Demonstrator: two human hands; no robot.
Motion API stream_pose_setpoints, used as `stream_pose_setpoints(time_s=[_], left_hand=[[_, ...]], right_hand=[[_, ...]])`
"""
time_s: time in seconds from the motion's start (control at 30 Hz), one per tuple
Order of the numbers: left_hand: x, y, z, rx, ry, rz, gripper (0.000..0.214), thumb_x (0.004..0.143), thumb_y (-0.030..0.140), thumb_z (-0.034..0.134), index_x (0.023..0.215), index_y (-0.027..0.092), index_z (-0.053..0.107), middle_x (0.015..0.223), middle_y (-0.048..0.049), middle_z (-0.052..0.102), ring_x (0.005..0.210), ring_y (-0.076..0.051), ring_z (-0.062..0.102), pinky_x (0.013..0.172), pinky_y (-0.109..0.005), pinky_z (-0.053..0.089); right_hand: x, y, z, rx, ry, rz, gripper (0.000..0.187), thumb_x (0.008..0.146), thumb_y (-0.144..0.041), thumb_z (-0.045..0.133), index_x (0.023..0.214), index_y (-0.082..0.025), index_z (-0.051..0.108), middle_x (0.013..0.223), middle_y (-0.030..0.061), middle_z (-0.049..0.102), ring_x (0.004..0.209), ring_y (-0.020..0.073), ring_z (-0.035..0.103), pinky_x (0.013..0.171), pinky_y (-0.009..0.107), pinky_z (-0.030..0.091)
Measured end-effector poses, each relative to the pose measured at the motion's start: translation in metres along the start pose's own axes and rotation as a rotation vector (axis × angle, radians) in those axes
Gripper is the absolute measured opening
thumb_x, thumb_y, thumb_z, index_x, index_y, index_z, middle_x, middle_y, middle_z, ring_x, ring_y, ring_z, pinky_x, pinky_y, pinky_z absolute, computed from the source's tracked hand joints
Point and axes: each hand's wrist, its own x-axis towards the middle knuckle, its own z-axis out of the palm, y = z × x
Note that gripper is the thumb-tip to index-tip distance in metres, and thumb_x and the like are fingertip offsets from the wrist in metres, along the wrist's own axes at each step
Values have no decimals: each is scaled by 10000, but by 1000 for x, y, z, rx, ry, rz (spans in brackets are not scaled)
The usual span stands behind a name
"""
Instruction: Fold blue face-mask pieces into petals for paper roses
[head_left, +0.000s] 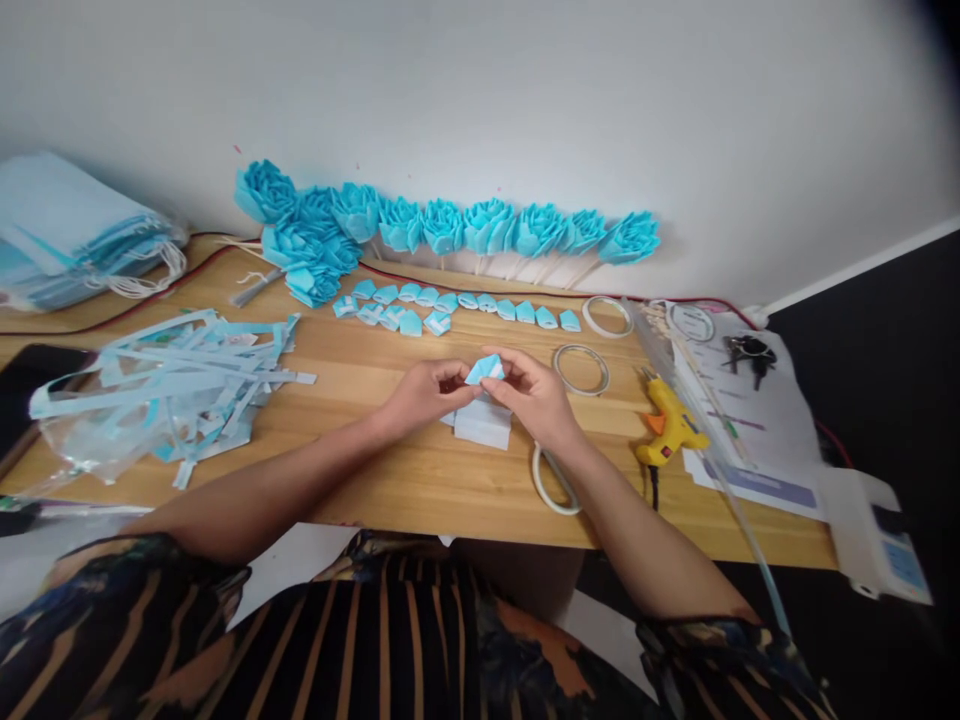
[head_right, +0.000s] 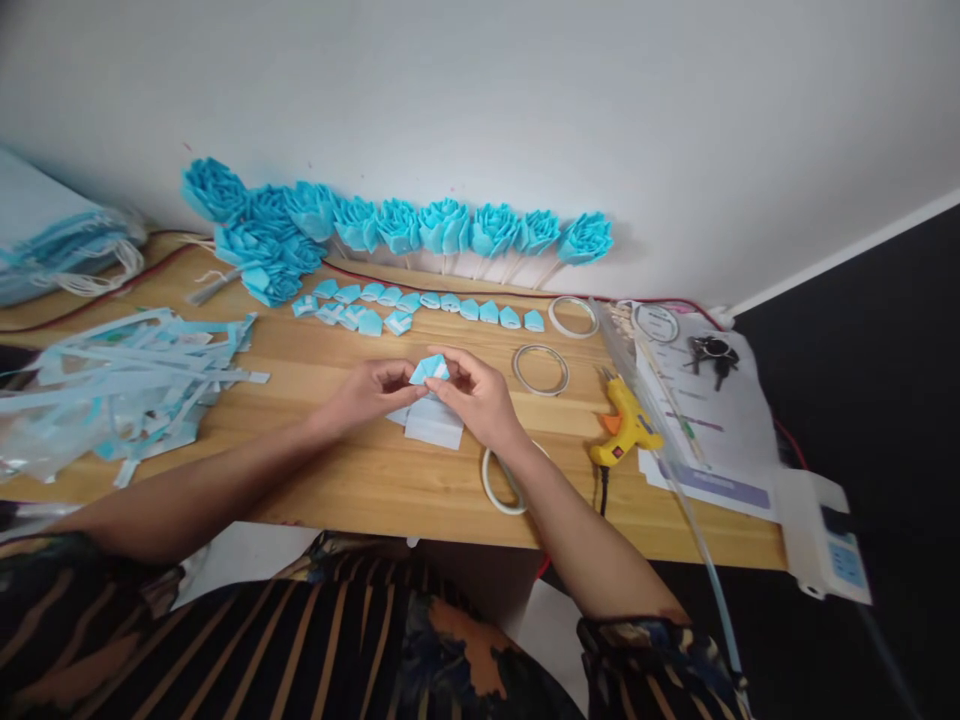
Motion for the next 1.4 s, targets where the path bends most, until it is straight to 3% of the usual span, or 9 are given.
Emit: stream_pose_setpoints(time_s=[0.33,0.53,0.73,0.9,1.03,1.23,1.4], left_hand=[[-3,1,2,105,-41,41,337,783,397,604,613,184,405,603,51,362,582,-85,335,556,-246,267],[-1,-2,-3,41,0,1,318,783,432,633,675,170,489,620,47,403,586,-85,350,554,-243,264],[2,-4,-9,-38,80,-10,348,763,469,678,705,163,522,634,49,426,579,-79,355,556,-239,263],[3,-5,-7,-85,72,16,371,745,490,708,707,161,541,629,51,435,576,-78,360,549,-238,259],[2,-1,-7,-75,78,29,344,749,465,704,697,162,549,604,59,436,553,-73,345,535,-237,250],[3,-2,-11,-32,103,56,222,787,375,652,812,155,643,637,37,534,569,-86,410,547,-239,297],[6,-12,-8,43,60,114,199,799,343,617,780,149,655,642,25,564,604,-99,456,576,-234,338]], right_hand=[[0,0,-4,23,60,23,376,744,-363,774,1090,-222,726,763,-20,659,661,113,578,616,249,484],[0,-4,-6,59,119,36,329,848,-453,673,1082,-230,735,761,-3,667,678,133,604,666,282,514],[1,-5,-5,70,17,32,377,839,-491,666,1090,-214,715,835,18,704,714,145,614,716,311,520],[1,-2,-1,-27,5,-16,261,788,-431,705,894,-195,673,763,-8,635,690,124,547,632,260,444],[3,-7,0,-81,13,-18,227,784,-405,681,811,-189,620,749,-13,621,697,123,543,659,263,439],[10,-26,-9,-87,115,-26,208,740,-375,686,799,-190,611,702,-25,620,655,121,555,677,271,444],[7,-42,-16,-104,265,-119,192,716,-344,688,821,-197,621,709,-34,601,646,117,548,679,276,458]])
